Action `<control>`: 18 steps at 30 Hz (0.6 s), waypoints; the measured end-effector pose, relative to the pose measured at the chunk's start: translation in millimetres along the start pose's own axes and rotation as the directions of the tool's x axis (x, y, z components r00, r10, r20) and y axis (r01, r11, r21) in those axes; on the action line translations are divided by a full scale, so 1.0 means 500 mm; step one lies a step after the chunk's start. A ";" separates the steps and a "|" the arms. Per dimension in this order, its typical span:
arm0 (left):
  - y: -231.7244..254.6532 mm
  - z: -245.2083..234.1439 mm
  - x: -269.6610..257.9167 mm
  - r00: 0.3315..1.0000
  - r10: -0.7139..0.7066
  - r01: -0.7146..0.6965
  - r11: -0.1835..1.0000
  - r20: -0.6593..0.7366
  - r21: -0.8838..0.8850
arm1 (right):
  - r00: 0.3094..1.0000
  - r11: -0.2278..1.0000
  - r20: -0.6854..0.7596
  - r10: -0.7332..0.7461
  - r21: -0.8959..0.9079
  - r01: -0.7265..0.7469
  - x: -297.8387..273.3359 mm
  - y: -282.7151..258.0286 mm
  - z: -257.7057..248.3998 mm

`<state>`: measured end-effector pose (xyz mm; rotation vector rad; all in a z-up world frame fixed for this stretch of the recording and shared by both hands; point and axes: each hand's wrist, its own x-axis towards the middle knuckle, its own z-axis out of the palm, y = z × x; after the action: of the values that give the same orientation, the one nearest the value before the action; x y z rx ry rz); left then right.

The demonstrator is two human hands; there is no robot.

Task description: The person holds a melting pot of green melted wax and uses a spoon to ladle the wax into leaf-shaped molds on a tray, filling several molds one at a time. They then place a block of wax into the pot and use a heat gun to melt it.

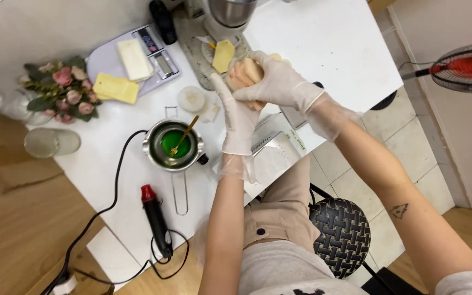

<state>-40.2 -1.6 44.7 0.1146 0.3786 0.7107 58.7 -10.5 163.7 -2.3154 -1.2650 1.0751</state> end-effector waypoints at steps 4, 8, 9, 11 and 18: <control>0.028 -0.006 -0.037 1.000 0.027 -0.027 0.999 0.011 -0.023 | 0.990 0.997 0.130 -0.061 0.044 0.056 -0.009 -0.033 0.004; 0.059 -0.036 -0.048 0.988 0.141 -0.146 0.985 0.060 0.087 | 0.960 0.957 0.253 -0.121 0.285 0.046 0.014 -0.032 0.029; 0.070 -0.039 -0.044 0.982 0.175 -0.182 0.975 0.069 0.123 | 0.944 0.911 0.296 -0.145 0.413 0.010 0.029 -0.027 0.041; 0.097 -0.050 -0.030 0.973 0.220 -0.229 0.961 0.074 0.152 | 0.922 0.853 0.346 -0.176 0.521 -0.033 0.052 -0.036 0.065; 0.236 -0.148 0.054 0.869 0.485 -0.446 0.854 -0.099 0.270 | 0.832 0.719 0.424 -0.358 0.694 -0.044 0.129 -0.178 0.161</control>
<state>-121.8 103.6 -4.6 0.3895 0.6056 1.1619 -31.3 85.3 128.5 -1.3485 -0.9514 1.8255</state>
